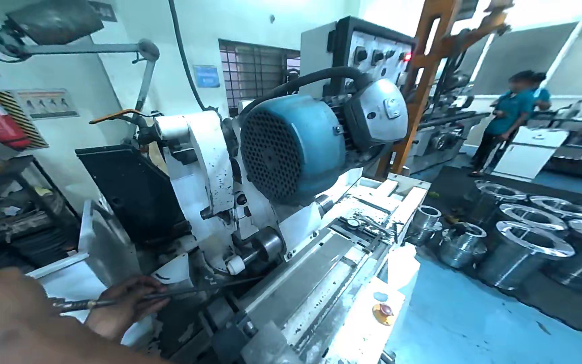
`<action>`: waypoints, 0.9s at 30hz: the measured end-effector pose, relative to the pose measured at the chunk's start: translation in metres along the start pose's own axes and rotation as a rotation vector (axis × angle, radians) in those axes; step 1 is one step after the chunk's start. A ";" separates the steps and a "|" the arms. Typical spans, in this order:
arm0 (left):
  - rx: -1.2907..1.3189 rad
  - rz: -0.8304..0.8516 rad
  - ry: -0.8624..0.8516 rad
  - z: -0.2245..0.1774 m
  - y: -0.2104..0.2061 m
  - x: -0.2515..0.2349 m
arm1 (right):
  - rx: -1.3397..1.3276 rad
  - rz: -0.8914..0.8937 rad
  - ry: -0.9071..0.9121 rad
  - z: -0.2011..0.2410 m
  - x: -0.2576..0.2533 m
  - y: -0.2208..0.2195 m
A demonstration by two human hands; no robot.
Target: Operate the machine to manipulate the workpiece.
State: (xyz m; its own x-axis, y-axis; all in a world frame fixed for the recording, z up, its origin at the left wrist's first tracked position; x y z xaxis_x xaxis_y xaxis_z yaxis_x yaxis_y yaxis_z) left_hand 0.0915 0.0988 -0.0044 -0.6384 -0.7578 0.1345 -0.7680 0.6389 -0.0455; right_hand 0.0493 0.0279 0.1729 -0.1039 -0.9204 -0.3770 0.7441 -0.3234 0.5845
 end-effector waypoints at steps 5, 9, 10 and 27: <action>0.019 0.070 -0.124 0.023 -0.015 -0.007 | 0.098 0.062 -0.119 -0.027 0.002 -0.021; 0.020 0.114 -0.210 0.027 -0.028 -0.008 | 0.131 -0.016 -0.086 -0.043 0.001 -0.027; 0.017 0.113 -0.220 0.028 -0.030 -0.007 | 0.132 -0.045 -0.076 -0.048 0.000 -0.030; 0.003 0.028 -0.001 -0.002 -0.051 0.032 | 0.041 -0.053 -0.128 -0.047 -0.006 -0.029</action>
State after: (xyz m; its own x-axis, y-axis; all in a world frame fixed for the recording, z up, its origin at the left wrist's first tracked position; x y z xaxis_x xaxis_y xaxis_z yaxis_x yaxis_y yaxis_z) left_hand 0.1098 0.0419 0.0038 -0.6594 -0.7401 0.1321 -0.7503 0.6591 -0.0522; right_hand 0.0598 0.0533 0.1245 -0.2276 -0.9214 -0.3149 0.7082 -0.3786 0.5960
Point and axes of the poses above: each hand's wrist, its own x-axis away from the middle knuckle, its own y-axis out of the back of the hand, z = x × y, the point moved 7 cm from there along -x, towards the middle knuckle, and after that the axes turned 7 degrees about x, right-handed, at the moved point
